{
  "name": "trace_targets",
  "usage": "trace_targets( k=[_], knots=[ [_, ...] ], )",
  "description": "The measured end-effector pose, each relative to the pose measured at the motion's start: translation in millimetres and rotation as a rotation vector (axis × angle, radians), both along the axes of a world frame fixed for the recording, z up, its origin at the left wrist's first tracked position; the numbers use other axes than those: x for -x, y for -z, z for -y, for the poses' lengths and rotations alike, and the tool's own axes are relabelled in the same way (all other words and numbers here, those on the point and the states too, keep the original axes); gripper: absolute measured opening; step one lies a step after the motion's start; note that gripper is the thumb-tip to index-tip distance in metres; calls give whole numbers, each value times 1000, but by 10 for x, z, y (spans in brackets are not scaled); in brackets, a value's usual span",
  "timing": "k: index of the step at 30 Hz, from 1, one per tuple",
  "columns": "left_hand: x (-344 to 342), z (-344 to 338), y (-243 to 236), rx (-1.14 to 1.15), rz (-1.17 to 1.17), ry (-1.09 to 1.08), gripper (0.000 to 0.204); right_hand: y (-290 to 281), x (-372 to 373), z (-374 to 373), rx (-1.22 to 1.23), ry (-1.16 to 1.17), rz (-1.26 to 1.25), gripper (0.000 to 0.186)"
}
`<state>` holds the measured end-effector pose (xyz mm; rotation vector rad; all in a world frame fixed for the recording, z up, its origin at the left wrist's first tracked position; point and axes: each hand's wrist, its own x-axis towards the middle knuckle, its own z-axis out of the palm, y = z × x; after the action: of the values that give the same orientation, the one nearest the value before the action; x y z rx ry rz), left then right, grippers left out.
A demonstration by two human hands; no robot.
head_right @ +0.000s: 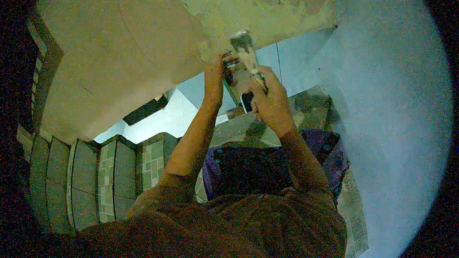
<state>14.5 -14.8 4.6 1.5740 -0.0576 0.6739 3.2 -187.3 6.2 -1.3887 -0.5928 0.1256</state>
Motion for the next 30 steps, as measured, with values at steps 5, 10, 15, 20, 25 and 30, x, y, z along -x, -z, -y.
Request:
trace_targets(
  k=[5, 10, 15, 20, 25, 30],
  knots=[
    [-21, 66, -254, 224, 1, 112, 42, -31, -29, -374, -28, 1, 111, 31],
    [36, 35, -363, 333, 93, 138, 37, 61, 69, -398, -301, -358, -268, 29],
    [-87, -7, -323, 381, 23, 121, 39, 104, 94, -388, -251, -350, -404, 32],
    [-188, -34, -296, 479, 73, -4, 33, 127, -107, -541, -273, -280, -323, 33],
    [-263, 29, -396, 284, 76, -191, 31, 228, -236, -700, -149, -83, -90, 28],
    [-352, 45, -429, 332, 41, -248, 34, 243, -317, -827, -118, 85, 22, 26]
  ],
)
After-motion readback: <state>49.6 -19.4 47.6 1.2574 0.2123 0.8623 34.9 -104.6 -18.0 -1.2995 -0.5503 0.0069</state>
